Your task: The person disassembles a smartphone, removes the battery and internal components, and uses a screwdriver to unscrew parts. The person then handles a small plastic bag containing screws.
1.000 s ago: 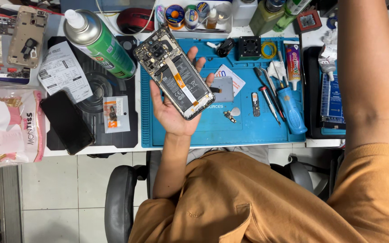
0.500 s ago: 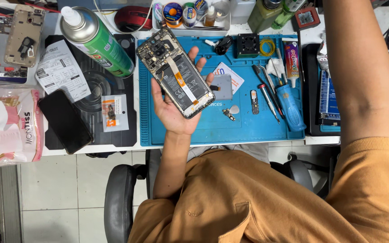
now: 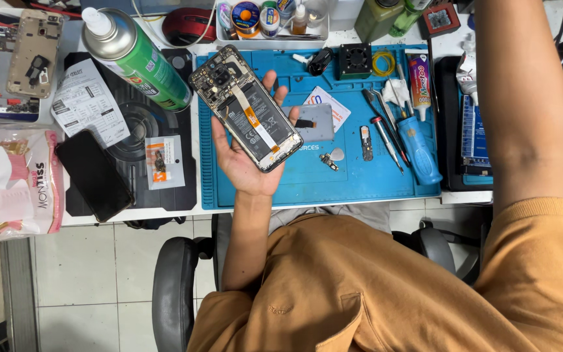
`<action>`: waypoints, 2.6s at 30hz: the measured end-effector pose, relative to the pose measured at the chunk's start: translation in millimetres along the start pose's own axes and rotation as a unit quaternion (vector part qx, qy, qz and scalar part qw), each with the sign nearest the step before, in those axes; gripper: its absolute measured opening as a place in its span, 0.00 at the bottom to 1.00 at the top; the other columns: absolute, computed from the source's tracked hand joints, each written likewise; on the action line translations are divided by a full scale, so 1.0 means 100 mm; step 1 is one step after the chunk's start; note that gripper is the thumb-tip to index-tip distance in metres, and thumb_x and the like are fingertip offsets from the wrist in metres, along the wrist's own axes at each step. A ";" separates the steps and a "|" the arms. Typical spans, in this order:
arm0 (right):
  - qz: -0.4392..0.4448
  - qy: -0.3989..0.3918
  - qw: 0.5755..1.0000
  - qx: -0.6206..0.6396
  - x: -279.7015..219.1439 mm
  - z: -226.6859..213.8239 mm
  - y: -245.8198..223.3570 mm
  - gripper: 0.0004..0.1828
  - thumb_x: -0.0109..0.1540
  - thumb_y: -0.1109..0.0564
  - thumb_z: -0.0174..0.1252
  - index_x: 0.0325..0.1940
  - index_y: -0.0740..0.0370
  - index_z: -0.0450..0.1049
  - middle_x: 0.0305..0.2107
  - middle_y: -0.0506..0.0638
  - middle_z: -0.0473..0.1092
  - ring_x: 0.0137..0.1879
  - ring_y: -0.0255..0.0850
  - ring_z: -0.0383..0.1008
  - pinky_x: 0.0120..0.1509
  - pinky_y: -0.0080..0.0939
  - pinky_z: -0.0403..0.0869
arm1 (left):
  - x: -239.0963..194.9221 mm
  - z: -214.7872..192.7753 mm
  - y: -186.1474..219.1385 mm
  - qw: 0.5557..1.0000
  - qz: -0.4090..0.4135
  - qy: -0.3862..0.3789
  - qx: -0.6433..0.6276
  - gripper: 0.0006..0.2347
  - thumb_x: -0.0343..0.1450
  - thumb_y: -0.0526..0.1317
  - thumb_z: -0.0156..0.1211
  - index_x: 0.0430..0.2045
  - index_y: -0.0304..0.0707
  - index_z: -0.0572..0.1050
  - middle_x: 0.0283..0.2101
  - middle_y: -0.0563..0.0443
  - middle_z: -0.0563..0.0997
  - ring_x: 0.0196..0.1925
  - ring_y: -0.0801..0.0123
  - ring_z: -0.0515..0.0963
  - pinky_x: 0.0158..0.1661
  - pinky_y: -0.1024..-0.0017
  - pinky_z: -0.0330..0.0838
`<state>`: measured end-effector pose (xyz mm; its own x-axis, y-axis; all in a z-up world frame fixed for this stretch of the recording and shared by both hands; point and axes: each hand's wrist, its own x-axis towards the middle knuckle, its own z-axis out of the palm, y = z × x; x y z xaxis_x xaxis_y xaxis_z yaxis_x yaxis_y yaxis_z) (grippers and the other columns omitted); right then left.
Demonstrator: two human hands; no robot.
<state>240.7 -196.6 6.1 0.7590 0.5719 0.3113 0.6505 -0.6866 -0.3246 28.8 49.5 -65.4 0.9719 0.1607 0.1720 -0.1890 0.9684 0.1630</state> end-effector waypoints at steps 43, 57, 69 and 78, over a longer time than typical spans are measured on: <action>-0.007 0.123 0.991 -0.050 0.15 0.32 -0.12 0.25 0.64 0.73 0.55 0.61 0.57 0.80 0.51 0.65 0.72 0.51 0.65 0.74 0.50 0.62 0.72 | 0.03 -0.05 -0.14 0.998 -0.009 0.013 -0.062 0.29 0.81 0.61 0.33 0.75 0.47 0.58 0.76 0.38 0.60 0.73 0.51 0.65 0.71 0.48 0.62; -0.036 0.157 0.987 -0.004 0.08 0.33 0.04 0.08 0.69 0.70 0.58 0.53 0.67 0.76 0.42 0.61 0.74 0.46 0.59 0.76 0.48 0.54 0.72 | 0.28 0.12 -0.20 0.997 0.013 -0.077 -0.013 0.28 0.84 0.62 0.29 0.74 0.45 0.58 0.73 0.37 0.62 0.71 0.52 0.67 0.69 0.53 0.64; 0.031 0.126 0.959 0.250 -1.14 -0.02 -0.96 0.17 0.72 0.71 0.59 0.63 0.61 0.76 0.35 0.50 0.71 0.37 0.33 0.66 0.39 0.31 0.63 | 0.35 0.38 -0.39 0.982 0.119 -0.116 0.088 0.35 0.82 0.68 0.27 0.68 0.34 0.61 0.60 0.36 0.70 0.62 0.51 0.72 0.66 0.56 0.64; -0.068 0.078 0.986 0.133 -1.44 0.02 -1.28 0.26 0.57 0.74 0.65 0.57 0.58 0.80 0.39 0.54 0.70 0.30 0.37 0.67 0.33 0.38 0.67 | 0.37 0.46 -0.56 0.971 0.158 -0.127 0.128 0.37 0.79 0.70 0.27 0.65 0.34 0.61 0.55 0.34 0.72 0.49 0.56 0.77 0.51 0.61 0.75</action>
<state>48.1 -190.5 1.4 0.6638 0.5600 0.4957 0.7464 -0.4540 -0.4867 68.8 -7.5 -23.2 0.7994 0.3585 0.4821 -0.5331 0.7934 0.2938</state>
